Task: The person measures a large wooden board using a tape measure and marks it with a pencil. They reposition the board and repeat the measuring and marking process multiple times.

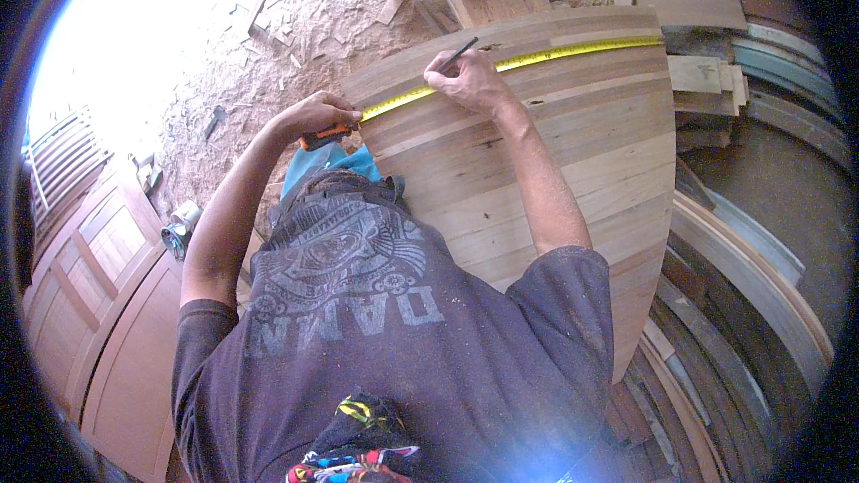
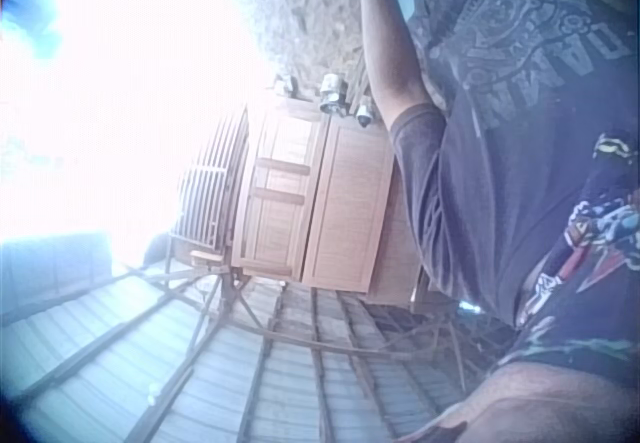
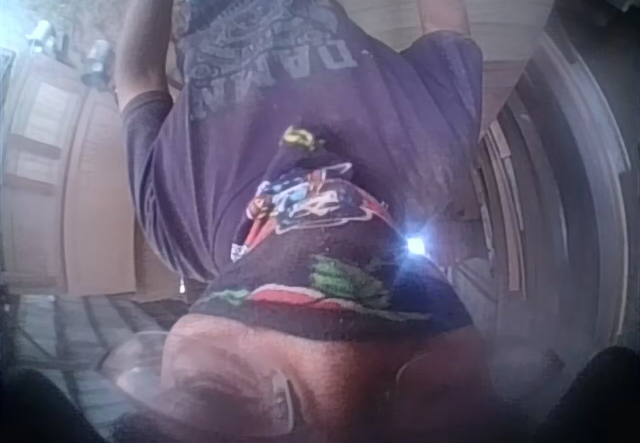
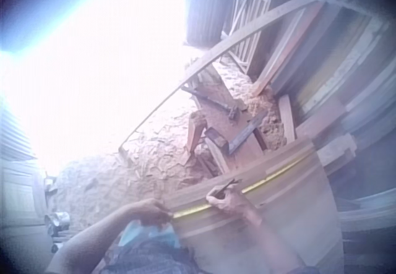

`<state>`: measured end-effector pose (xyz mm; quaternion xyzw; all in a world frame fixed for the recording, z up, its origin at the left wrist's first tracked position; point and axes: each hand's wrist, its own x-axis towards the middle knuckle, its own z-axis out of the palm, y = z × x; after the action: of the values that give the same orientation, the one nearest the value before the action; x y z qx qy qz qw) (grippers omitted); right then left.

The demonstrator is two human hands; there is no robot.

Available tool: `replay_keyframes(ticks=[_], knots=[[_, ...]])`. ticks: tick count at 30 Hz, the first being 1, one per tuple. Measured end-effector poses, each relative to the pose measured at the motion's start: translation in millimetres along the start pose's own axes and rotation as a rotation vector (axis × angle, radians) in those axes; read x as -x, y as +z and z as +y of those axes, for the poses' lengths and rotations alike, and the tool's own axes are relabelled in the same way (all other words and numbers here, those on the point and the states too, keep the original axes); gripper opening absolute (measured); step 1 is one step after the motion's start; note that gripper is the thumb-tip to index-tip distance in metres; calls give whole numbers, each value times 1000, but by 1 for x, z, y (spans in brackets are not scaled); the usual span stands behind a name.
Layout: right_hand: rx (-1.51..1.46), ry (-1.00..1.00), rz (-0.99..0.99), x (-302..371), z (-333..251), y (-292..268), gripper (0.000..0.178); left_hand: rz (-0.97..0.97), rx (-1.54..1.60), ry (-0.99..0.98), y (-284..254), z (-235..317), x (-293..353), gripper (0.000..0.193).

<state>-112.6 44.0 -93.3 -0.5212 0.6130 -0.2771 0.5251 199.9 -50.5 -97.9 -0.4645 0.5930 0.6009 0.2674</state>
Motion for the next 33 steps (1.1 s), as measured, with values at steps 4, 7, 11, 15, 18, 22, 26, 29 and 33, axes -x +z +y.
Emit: replay_keyframes(ticks=[4, 7, 11, 15, 18, 22, 26, 29, 33], knots=[[-10, 18, -1, 1, 0, 0, 19, 24, 3, 9, 2, 2, 2, 41], [-18, 2, 8, 1, 1, 1, 19, -2, 11, -27, 0, 4, 3, 42], [-23, -3, 13, 1, 0, 1, 19, -2, 34, -2, 1, -1, 0, 43], [-53, 14, 24, 2, 0, 3, 18, -4, 20, 11, 0, 6, 7, 42], [-40, 11, 33, 2, 1, 3, 19, 2, 17, 2, 0, 6, 6, 42], [3, -2, 28, 2, -4, 1, 20, -14, 37, 10, 0, 1, 3, 41], [-45, 23, 29, 1, 5, 3, 21, -1, 35, 0, 0, 3, 2, 41], [-24, 16, 23, 2, -7, 1, 21, -9, 61, -8, 2, 2, 3, 40], [-18, 16, 6, 1, 0, 1, 21, -23, 59, 6, 0, -1, 0, 40]])
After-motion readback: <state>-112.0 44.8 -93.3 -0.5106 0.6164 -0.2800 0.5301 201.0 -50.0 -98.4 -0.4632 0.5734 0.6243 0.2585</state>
